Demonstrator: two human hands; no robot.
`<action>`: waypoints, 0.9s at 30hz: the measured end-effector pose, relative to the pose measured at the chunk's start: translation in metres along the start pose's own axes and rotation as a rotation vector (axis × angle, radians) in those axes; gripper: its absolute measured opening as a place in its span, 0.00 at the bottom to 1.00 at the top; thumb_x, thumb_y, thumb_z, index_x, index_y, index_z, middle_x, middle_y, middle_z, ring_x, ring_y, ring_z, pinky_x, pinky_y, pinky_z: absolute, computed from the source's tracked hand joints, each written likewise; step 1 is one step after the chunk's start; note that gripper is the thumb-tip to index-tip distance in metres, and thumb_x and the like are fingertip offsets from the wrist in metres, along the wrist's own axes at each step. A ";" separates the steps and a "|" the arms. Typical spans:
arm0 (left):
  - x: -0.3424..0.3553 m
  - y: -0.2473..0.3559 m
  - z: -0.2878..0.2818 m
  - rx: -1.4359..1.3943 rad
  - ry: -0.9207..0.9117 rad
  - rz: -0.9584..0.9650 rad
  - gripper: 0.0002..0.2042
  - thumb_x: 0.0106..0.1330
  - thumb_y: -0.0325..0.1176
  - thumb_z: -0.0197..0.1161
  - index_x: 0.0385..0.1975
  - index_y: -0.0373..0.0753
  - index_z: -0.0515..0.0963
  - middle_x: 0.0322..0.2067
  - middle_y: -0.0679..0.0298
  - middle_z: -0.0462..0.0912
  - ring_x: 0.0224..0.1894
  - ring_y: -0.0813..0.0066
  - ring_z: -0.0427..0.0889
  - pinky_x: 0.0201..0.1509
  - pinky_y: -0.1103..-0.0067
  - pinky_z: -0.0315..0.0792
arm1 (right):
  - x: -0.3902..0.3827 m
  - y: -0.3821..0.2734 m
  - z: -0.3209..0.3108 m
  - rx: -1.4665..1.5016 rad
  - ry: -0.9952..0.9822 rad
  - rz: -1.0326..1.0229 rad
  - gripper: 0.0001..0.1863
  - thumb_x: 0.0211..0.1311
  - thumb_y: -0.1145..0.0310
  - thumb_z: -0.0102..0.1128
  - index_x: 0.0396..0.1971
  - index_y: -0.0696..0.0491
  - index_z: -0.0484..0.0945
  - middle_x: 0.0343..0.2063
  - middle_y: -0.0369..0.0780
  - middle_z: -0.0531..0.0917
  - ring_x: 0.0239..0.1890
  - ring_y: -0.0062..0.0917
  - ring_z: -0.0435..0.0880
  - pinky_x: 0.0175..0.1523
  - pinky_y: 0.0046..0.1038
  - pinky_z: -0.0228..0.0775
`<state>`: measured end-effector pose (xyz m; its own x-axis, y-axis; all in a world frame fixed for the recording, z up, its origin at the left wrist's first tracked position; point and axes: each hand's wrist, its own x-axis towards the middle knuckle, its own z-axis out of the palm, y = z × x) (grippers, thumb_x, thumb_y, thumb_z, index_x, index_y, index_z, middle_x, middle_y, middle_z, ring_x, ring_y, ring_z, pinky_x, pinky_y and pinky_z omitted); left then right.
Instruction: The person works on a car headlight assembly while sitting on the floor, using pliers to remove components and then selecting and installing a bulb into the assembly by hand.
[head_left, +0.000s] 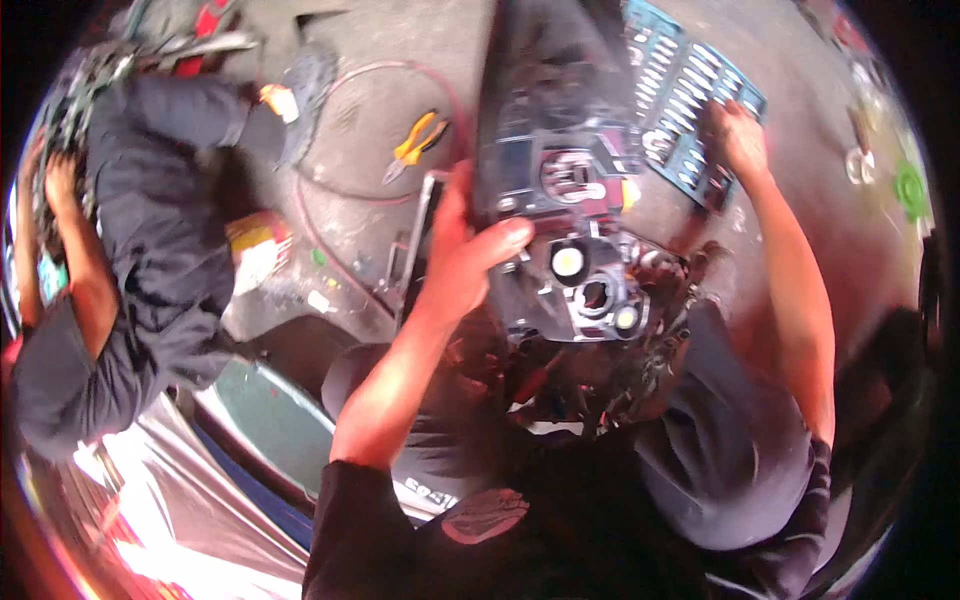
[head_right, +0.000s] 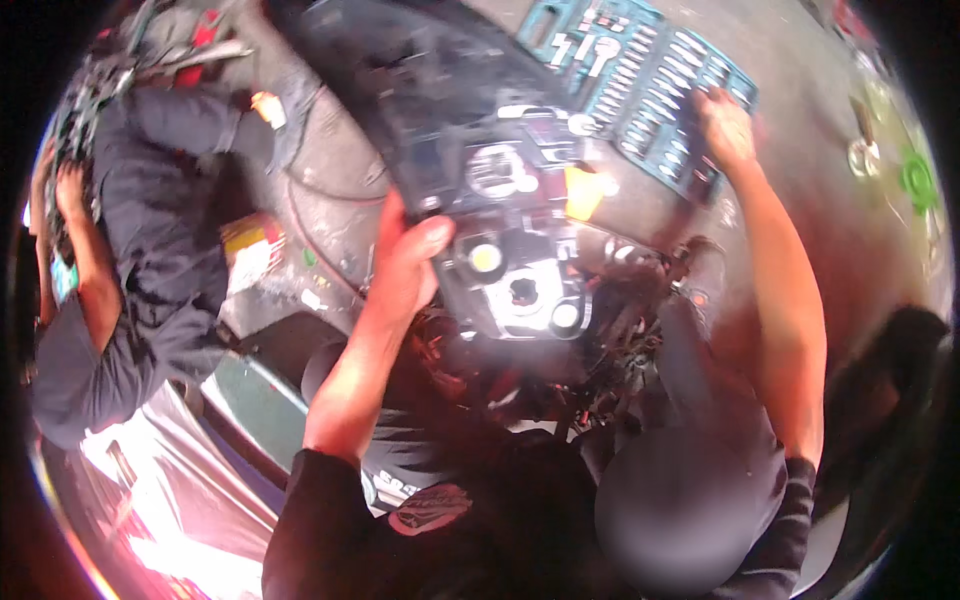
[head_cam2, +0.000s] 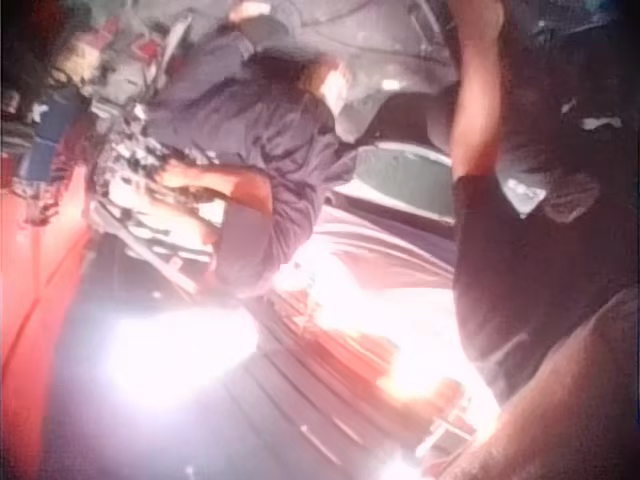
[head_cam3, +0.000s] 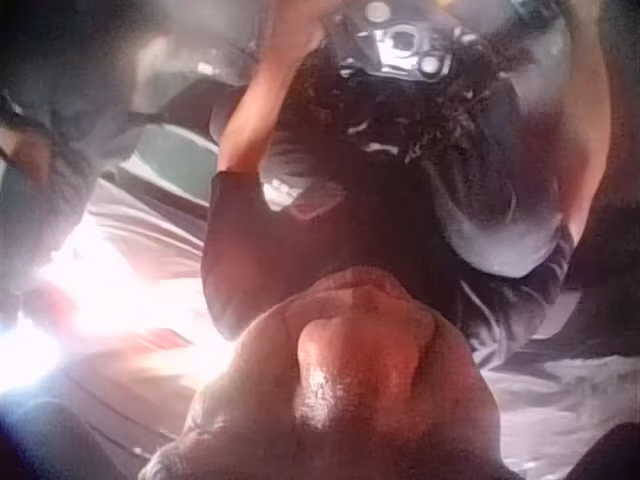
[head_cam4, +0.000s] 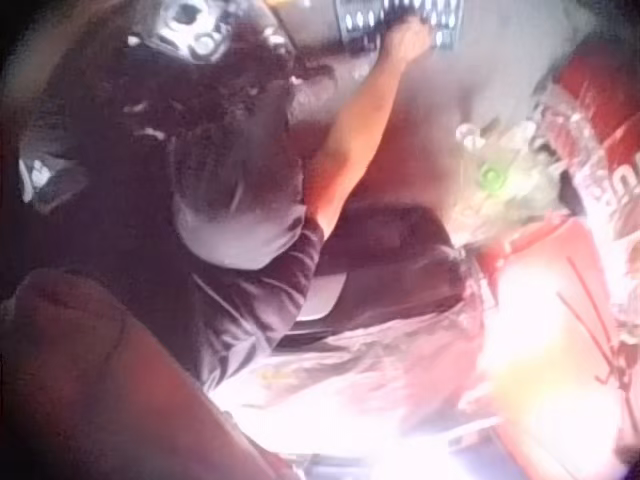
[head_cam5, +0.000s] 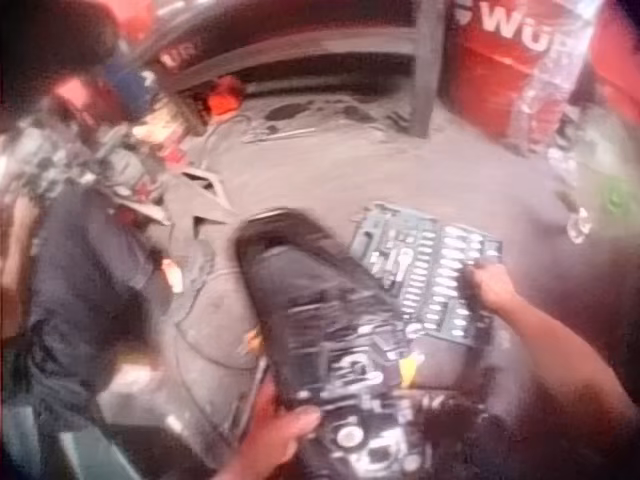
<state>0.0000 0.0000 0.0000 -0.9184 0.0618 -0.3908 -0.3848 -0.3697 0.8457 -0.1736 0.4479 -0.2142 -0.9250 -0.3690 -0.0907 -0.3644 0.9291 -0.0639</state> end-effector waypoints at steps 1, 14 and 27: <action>-0.001 -0.005 0.001 -0.007 0.030 -0.018 0.31 0.58 0.27 0.71 0.62 0.37 0.67 0.52 0.64 0.79 0.51 0.76 0.80 0.56 0.77 0.75 | -0.002 0.000 0.007 0.058 0.072 -0.053 0.22 0.62 0.66 0.52 0.55 0.52 0.80 0.43 0.49 0.81 0.51 0.46 0.82 0.54 0.46 0.76; 0.014 0.015 -0.053 -0.134 0.052 0.115 0.21 0.75 0.40 0.52 0.59 0.30 0.76 0.56 0.53 0.83 0.57 0.61 0.83 0.65 0.66 0.74 | -0.021 -0.006 0.022 0.071 0.052 -0.034 0.30 0.61 0.74 0.57 0.67 0.50 0.72 0.57 0.51 0.78 0.56 0.48 0.79 0.64 0.40 0.69; 0.035 0.029 -0.086 -0.180 0.080 0.272 0.21 0.75 0.43 0.51 0.57 0.35 0.77 0.53 0.56 0.84 0.55 0.61 0.84 0.60 0.61 0.78 | -0.111 -0.056 -0.139 0.385 0.038 0.092 0.25 0.68 0.75 0.55 0.65 0.51 0.76 0.57 0.48 0.79 0.56 0.42 0.80 0.61 0.39 0.74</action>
<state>-0.0358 -0.0887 -0.0205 -0.9723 -0.1323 -0.1928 -0.0974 -0.5206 0.8483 -0.0653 0.4408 -0.0625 -0.9577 -0.2771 -0.0772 -0.2196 0.8777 -0.4260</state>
